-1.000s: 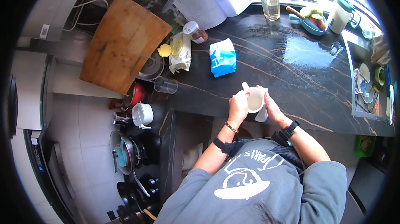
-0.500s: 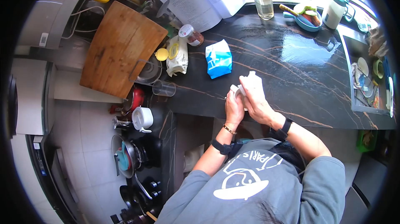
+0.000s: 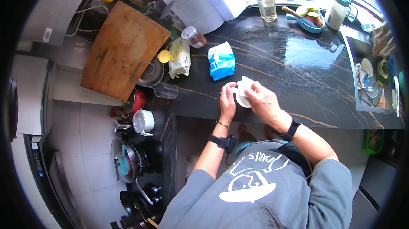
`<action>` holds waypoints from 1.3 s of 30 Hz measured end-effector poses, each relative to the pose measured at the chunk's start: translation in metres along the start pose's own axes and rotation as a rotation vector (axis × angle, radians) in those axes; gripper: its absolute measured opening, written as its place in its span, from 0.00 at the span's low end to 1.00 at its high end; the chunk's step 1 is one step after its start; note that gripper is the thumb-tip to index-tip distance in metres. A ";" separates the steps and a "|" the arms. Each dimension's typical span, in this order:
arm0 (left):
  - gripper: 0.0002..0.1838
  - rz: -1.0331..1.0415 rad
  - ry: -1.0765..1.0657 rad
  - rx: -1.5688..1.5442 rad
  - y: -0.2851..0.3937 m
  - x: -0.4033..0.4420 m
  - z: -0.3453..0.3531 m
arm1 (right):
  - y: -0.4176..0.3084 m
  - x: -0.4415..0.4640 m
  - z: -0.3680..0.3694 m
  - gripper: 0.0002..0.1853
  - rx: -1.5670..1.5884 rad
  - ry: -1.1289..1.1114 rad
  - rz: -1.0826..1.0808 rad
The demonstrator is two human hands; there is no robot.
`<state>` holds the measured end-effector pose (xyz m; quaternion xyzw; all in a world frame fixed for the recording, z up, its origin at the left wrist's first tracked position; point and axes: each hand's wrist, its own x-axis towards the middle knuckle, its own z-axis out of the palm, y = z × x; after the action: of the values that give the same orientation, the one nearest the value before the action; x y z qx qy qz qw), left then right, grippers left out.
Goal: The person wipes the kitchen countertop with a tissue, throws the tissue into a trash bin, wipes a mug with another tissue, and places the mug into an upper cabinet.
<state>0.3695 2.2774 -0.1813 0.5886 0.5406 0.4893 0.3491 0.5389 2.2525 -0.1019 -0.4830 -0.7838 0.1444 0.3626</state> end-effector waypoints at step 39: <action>0.23 -0.170 0.537 0.411 0.024 -0.058 -0.110 | 0.011 -0.021 0.070 0.31 0.175 -0.777 -0.136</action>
<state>0.2750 2.2035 -0.1399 0.4497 0.7474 0.4768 0.1083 0.5025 2.2488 -0.1661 -0.3068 -0.8775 0.3580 0.0881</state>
